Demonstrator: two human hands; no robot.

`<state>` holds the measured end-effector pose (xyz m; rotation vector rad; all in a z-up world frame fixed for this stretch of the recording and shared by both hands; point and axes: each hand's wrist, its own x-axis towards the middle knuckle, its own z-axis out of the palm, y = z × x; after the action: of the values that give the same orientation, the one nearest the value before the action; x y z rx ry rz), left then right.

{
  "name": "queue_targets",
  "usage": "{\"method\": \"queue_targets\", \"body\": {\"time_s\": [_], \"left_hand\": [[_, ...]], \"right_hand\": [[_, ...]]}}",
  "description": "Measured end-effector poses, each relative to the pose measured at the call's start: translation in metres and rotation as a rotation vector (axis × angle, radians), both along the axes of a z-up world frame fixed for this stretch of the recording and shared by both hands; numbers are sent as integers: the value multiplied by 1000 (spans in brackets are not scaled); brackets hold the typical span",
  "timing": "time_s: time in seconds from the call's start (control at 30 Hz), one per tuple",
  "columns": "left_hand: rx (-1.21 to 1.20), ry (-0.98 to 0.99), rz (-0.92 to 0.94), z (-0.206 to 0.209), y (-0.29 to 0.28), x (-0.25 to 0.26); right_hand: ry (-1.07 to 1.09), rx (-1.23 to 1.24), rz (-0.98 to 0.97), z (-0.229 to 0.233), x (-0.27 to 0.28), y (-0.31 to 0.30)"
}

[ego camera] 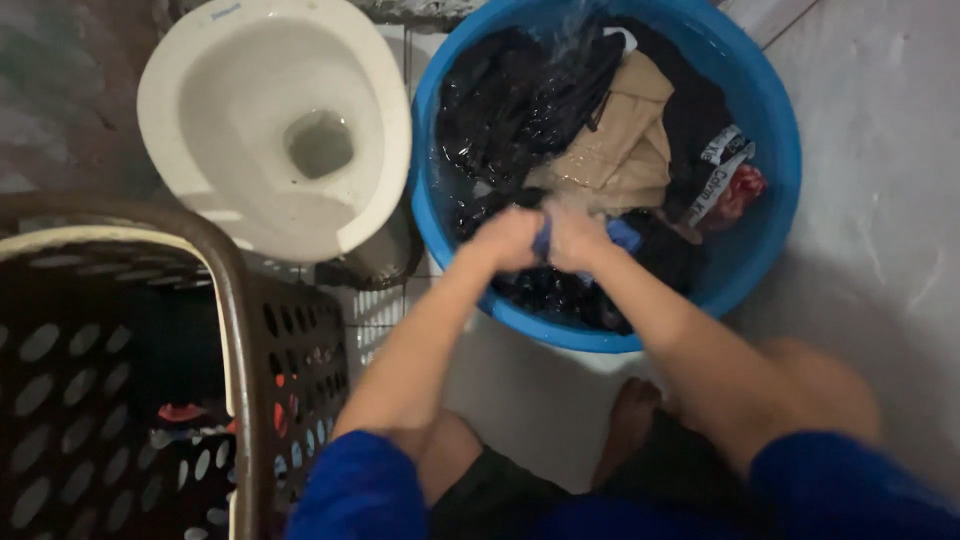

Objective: The person hand-washes various garments in a blue basin filled with soapy water, scrubbing and rinsing each item under running water from a tap. The person then wrings out the clothes and places them into a brown laundry basket.

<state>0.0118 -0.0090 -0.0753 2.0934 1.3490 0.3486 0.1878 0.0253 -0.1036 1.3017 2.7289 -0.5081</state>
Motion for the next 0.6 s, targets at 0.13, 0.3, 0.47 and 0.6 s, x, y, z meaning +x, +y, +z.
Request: {"method": "queue_targets", "body": {"time_s": [0.13, 0.3, 0.47, 0.6], "left_hand": [[24, -524, 198, 76, 10, -32], [136, -1013, 47, 119, 6, -34], [-164, -726, 40, 95, -8, 6], [-538, -1124, 68, 73, -4, 4]], "right_hand": [[150, -237, -27, 111, -10, 25], [301, -83, 105, 268, 46, 49], [896, -40, 118, 313, 84, 36], [1550, -430, -68, 275, 82, 37]]}}
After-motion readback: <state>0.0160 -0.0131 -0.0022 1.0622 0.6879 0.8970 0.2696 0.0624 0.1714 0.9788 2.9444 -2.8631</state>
